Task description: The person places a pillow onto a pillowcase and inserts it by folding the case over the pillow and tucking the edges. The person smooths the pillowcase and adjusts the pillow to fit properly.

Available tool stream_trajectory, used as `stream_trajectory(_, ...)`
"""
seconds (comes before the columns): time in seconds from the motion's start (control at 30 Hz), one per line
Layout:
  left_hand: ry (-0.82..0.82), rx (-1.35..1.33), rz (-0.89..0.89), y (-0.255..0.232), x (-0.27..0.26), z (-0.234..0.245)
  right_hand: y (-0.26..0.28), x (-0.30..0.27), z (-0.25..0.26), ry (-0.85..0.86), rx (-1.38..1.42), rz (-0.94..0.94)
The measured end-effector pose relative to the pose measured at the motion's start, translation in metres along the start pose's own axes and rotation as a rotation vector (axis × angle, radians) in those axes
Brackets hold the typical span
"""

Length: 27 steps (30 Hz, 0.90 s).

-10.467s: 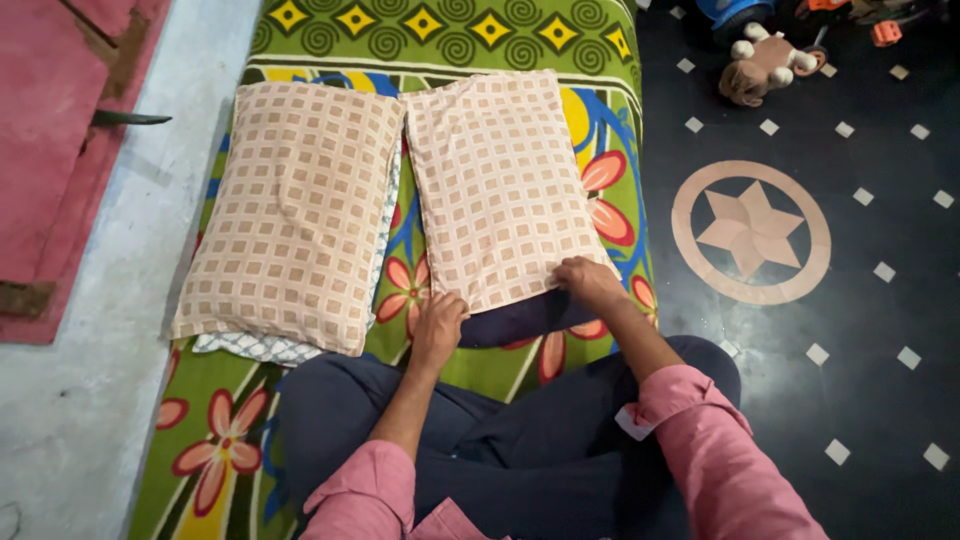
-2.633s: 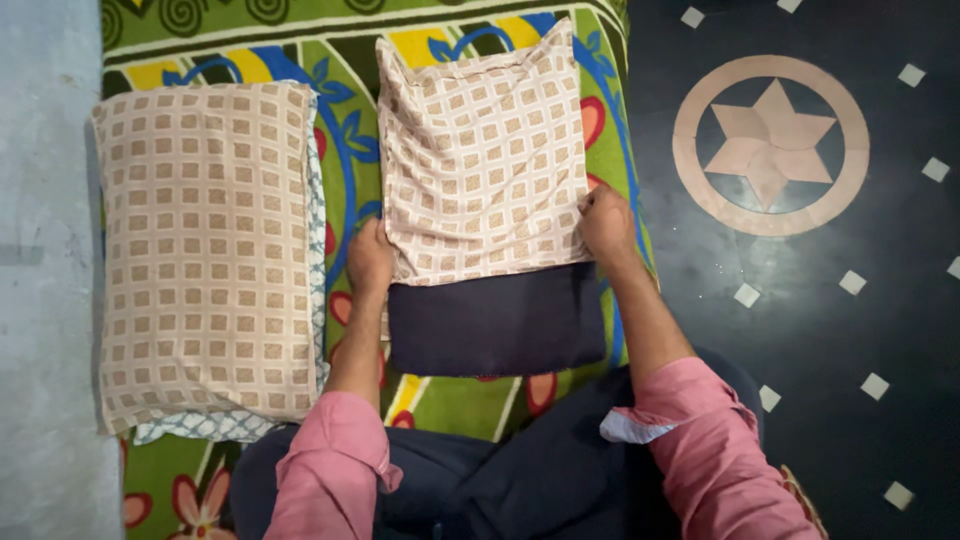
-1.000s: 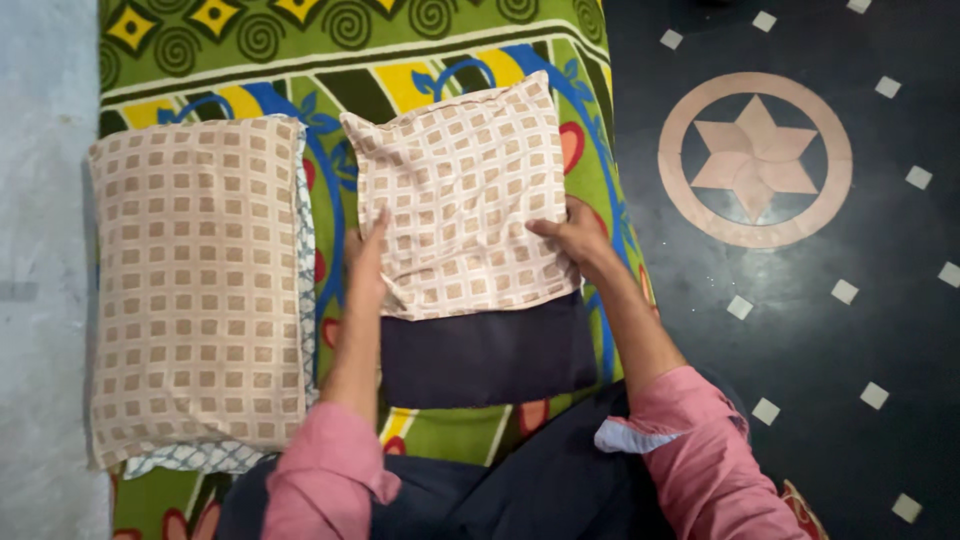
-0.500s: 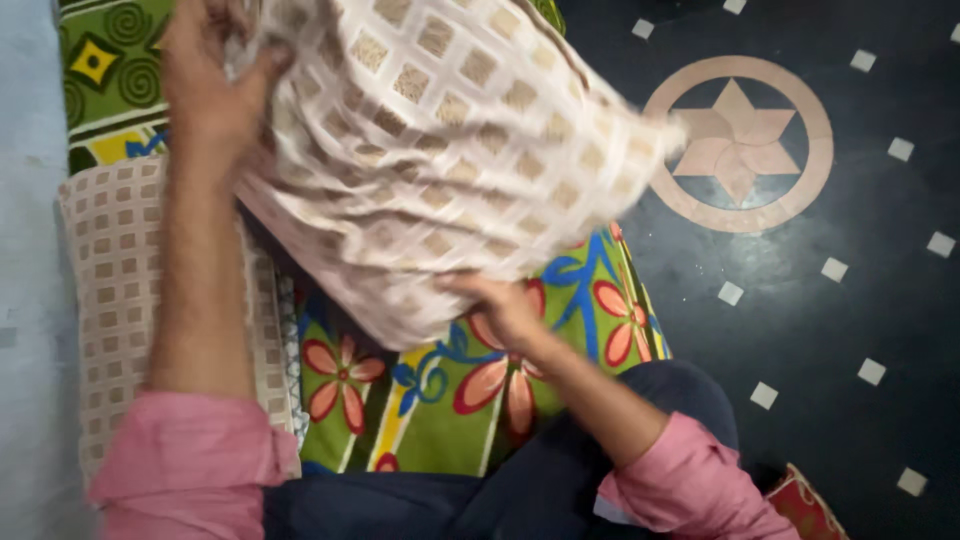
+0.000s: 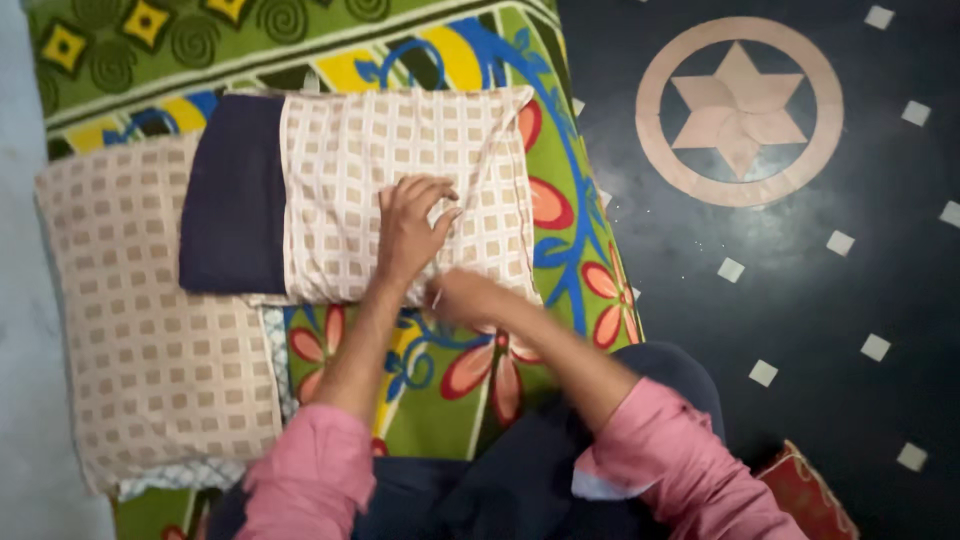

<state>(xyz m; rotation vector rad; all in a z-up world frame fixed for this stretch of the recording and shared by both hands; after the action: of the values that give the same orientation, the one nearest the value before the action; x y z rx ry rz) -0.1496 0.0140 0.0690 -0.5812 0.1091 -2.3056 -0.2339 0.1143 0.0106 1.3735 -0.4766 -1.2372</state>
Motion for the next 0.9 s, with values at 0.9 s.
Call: stream_trajectory(0.9,-0.058,0.063,0.989,-0.006,-0.164,-0.026,-0.005,-0.001,0.013,-0.354,-0.539,-0.047)
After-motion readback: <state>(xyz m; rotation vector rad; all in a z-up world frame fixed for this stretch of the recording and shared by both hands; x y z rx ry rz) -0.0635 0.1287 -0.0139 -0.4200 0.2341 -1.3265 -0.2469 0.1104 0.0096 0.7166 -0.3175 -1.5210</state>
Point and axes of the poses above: each hand's wrist, its own x-axis towards the middle knuckle, its own z-axis out of the back of the hand, y = z × x, the point moved 1 cm from there along x, towards the middle knuckle, and after that the axes turned 15 degrees about x, right-handed, at the moved point
